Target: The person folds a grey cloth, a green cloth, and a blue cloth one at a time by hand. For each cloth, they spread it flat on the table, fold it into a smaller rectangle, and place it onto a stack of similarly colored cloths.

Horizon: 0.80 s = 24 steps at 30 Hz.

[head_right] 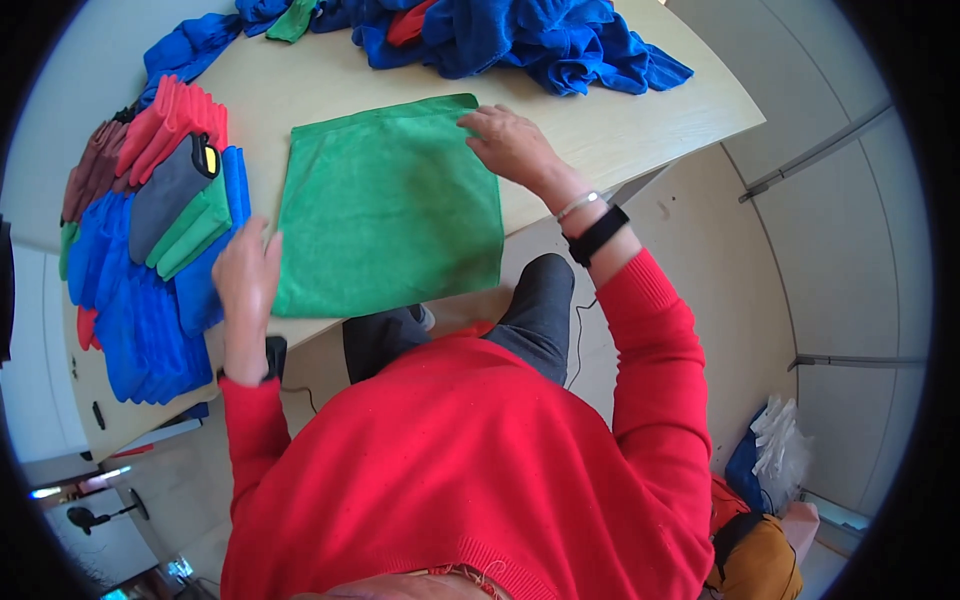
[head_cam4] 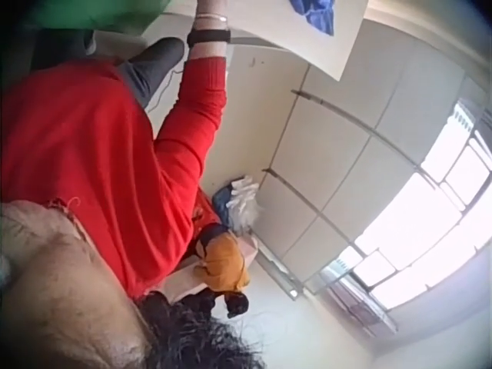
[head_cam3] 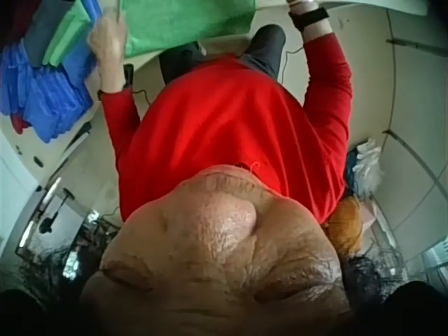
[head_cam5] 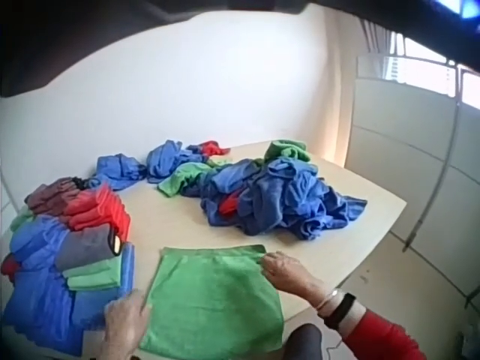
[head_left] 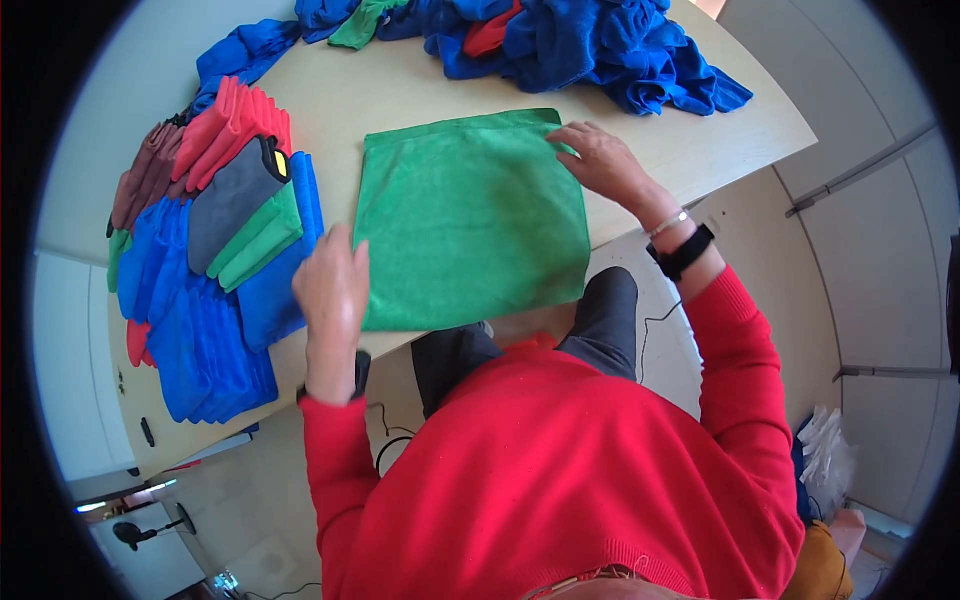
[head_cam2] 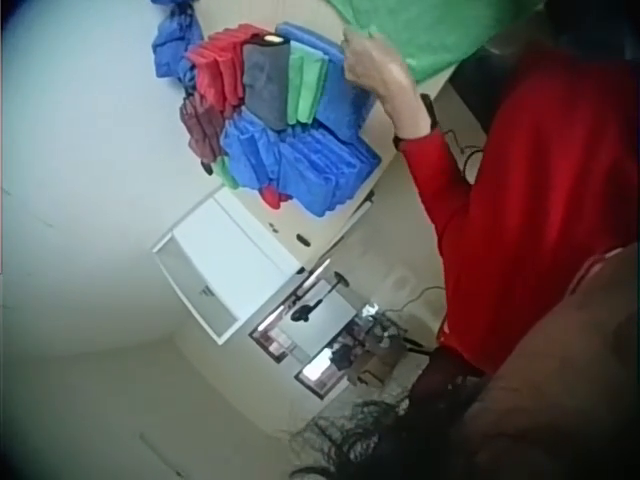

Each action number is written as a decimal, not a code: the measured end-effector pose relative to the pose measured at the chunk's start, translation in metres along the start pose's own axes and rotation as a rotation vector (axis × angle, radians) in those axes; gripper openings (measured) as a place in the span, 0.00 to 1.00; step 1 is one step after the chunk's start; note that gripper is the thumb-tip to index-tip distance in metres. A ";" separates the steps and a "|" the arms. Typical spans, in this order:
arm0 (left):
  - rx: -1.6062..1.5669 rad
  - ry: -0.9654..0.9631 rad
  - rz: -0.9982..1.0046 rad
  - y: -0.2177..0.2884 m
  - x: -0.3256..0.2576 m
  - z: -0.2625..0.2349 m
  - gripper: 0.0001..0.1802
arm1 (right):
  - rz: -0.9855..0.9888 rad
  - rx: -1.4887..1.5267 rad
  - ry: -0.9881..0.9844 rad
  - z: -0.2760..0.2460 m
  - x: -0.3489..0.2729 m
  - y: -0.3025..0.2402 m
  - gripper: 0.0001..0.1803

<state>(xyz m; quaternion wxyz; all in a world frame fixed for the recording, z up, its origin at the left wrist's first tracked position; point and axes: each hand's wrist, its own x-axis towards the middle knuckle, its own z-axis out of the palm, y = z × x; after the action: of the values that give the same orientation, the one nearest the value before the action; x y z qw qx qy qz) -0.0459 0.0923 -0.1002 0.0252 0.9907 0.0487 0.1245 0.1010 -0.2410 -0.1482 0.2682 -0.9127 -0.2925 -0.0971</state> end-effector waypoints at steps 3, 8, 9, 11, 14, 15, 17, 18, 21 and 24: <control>-0.044 -0.042 0.217 -0.017 0.084 0.054 0.12 | -0.025 -0.229 0.007 0.027 0.022 0.007 0.14; -0.001 -0.068 0.320 -0.028 0.166 0.117 0.11 | 0.138 -0.353 -0.071 0.038 0.041 0.019 0.13; 0.008 -0.104 0.325 -0.028 0.172 0.122 0.11 | 0.164 -0.338 -0.056 0.037 0.039 0.024 0.13; 0.003 -0.130 0.311 -0.036 0.179 0.128 0.11 | 0.224 -0.255 -0.087 0.036 0.040 0.033 0.14; 0.005 -0.185 0.268 -0.043 0.184 0.126 0.12 | 0.328 -0.076 -0.146 0.033 0.040 0.045 0.17; -0.073 -0.261 0.230 -0.042 0.185 0.124 0.12 | 0.318 -0.074 -0.163 0.033 0.040 0.050 0.18; -0.223 -0.410 0.143 -0.047 0.187 0.120 0.13 | 0.288 -0.067 -0.199 0.034 0.041 0.051 0.19; -0.221 -0.413 0.140 -0.053 0.187 0.117 0.13 | 0.288 -0.064 -0.202 0.032 0.043 0.048 0.19; -0.460 -0.402 0.182 -0.068 0.184 0.109 0.13 | 0.516 0.155 -0.371 0.021 0.048 0.038 0.22; -0.595 -0.387 0.196 -0.070 0.177 0.097 0.12 | 0.506 0.185 -0.359 0.018 0.050 0.035 0.23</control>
<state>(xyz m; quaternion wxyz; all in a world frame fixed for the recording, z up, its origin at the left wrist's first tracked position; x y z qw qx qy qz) 0.1429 0.1765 -0.1556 0.3090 0.9452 -0.0907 -0.0545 0.1622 -0.2307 -0.1619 0.3100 -0.9307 -0.1064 0.1623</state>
